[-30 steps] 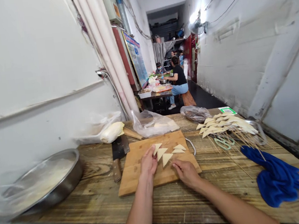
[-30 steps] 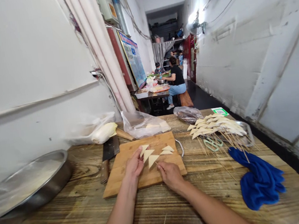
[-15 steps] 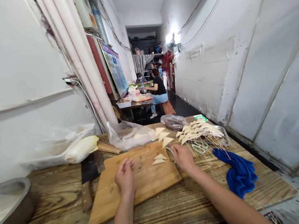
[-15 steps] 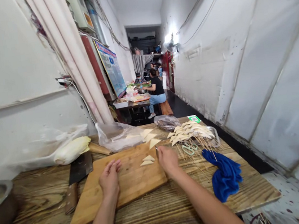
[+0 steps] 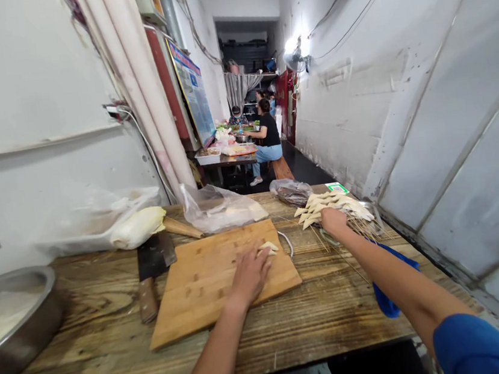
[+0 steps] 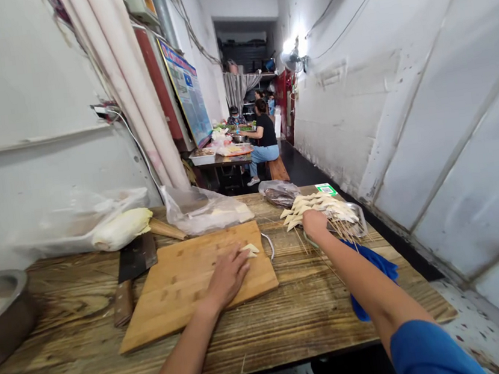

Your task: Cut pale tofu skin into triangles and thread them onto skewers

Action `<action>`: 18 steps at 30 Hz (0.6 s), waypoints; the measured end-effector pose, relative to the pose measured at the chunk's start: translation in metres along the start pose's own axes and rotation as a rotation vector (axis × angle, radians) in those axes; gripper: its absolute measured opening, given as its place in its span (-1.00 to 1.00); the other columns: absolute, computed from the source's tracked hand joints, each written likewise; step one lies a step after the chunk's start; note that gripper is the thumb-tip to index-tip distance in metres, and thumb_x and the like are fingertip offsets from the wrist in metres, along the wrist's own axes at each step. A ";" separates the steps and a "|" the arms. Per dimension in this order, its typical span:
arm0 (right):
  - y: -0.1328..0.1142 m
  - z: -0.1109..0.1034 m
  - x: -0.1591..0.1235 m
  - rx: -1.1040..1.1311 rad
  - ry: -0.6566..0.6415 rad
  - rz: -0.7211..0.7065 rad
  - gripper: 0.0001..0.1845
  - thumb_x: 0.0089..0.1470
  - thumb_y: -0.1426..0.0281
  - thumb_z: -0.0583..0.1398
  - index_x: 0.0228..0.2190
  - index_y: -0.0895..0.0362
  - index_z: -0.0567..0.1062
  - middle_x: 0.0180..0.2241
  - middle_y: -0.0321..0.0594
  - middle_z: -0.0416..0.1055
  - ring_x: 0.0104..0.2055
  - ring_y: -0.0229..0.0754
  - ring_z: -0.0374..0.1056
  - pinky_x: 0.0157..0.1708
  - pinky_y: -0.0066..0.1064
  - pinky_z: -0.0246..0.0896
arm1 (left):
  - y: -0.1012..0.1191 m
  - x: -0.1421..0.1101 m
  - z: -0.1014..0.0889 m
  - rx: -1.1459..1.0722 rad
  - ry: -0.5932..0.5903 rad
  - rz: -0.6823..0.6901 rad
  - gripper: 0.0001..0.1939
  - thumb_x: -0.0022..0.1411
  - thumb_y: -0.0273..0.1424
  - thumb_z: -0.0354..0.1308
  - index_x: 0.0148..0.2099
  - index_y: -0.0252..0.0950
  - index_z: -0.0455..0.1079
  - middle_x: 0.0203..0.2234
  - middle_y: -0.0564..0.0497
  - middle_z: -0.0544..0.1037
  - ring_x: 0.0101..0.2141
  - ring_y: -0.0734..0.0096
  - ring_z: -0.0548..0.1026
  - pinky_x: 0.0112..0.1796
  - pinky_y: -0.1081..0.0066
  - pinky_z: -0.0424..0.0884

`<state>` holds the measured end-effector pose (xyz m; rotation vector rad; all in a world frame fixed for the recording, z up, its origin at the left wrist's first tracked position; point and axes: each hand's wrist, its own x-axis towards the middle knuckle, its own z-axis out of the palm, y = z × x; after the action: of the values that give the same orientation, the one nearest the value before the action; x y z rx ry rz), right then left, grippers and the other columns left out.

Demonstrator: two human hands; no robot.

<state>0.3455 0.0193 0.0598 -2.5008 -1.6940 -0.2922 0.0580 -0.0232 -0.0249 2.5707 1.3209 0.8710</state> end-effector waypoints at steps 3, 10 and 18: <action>0.000 -0.008 -0.024 -0.028 0.038 -0.097 -0.70 0.08 0.58 -0.04 -0.26 0.34 0.45 -0.28 0.13 0.43 -0.24 -0.01 0.40 -0.32 -0.31 0.20 | 0.004 0.001 0.003 0.095 -0.081 0.020 -0.60 0.27 -0.25 -0.11 0.14 -0.11 0.21 0.21 -0.08 0.11 0.09 0.16 0.22 0.05 0.07 0.12; -0.035 -0.003 -0.111 0.155 0.084 -0.596 -0.68 0.18 0.35 -0.05 -0.34 0.16 0.47 -0.36 -0.12 0.44 -0.32 -0.19 0.35 -0.31 -0.45 0.11 | 0.004 0.001 0.001 -0.006 -0.013 0.056 -0.68 0.25 -0.30 -0.05 0.00 -0.23 0.34 0.04 -0.14 0.34 0.01 0.23 0.30 0.01 0.19 0.20; -0.153 -0.013 -0.042 0.408 0.088 -0.706 -0.52 0.02 0.39 0.13 0.02 0.19 0.30 -0.03 -0.02 0.33 0.02 -0.06 0.18 -0.02 -0.30 0.01 | 0.000 0.002 0.001 -0.218 0.287 0.003 -0.79 0.18 -0.41 0.04 -0.16 -0.27 0.43 -0.13 -0.10 0.45 -0.14 0.31 0.40 -0.10 0.27 0.34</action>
<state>0.1872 0.0359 0.0601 -1.5308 -2.2613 -0.0872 0.0596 -0.0220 -0.0249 2.3462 1.2073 1.3446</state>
